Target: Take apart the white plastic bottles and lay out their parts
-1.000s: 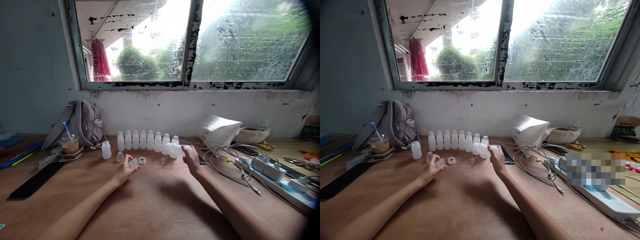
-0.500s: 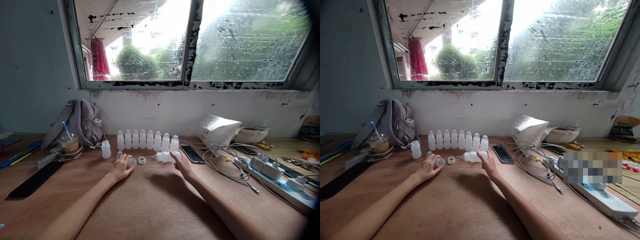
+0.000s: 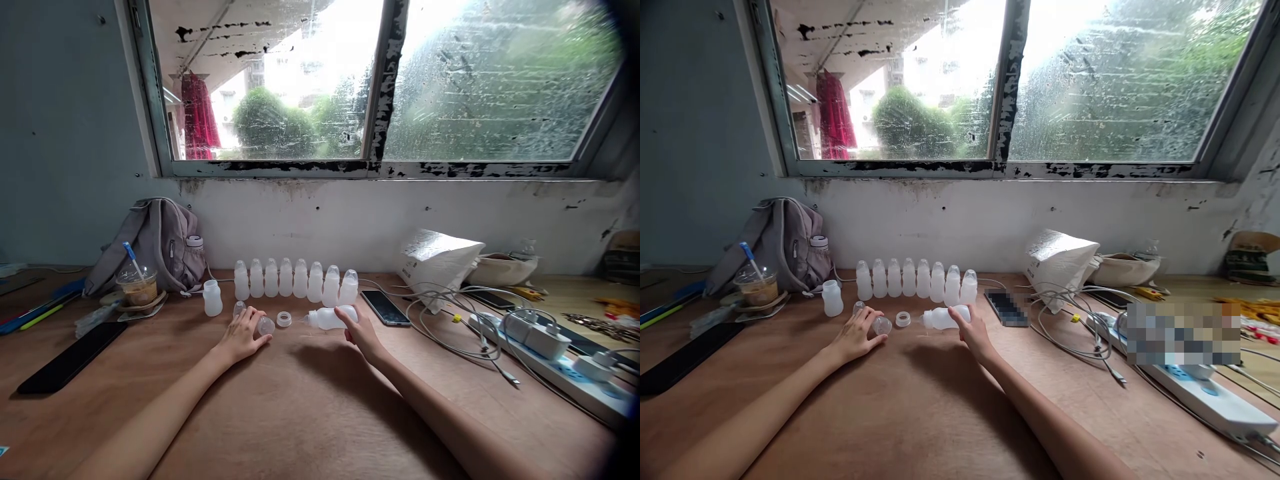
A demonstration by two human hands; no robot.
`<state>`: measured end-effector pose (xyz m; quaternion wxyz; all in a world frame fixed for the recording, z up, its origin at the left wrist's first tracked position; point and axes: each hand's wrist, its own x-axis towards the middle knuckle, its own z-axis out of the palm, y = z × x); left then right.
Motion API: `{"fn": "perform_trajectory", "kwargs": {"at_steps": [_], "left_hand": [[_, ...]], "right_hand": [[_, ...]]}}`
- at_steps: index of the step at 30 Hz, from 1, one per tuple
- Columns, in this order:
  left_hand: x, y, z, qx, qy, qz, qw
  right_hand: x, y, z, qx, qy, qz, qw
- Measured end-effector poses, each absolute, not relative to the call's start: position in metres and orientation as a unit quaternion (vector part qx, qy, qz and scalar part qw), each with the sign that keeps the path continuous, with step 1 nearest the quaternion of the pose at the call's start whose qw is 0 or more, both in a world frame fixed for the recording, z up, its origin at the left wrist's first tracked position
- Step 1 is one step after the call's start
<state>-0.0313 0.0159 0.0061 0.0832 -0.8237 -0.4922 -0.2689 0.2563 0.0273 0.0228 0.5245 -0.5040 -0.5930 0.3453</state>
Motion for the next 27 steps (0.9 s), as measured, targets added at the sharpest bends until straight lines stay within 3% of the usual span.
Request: {"fn": "perform_trajectory", "kwargs": {"at_steps": [17,27], "left_hand": [[-0.033,0.024,0.001,-0.793,-0.504,-0.325,0.110],[-0.053,0.046,-0.003,-0.774,-0.538,-0.292,0.161]], "right_hand": [[0.258,0.031,0.016,-0.507,-0.615,0.326,0.508],[0.256,0.030,0.016,-0.507,-0.613,0.336,0.504]]}}
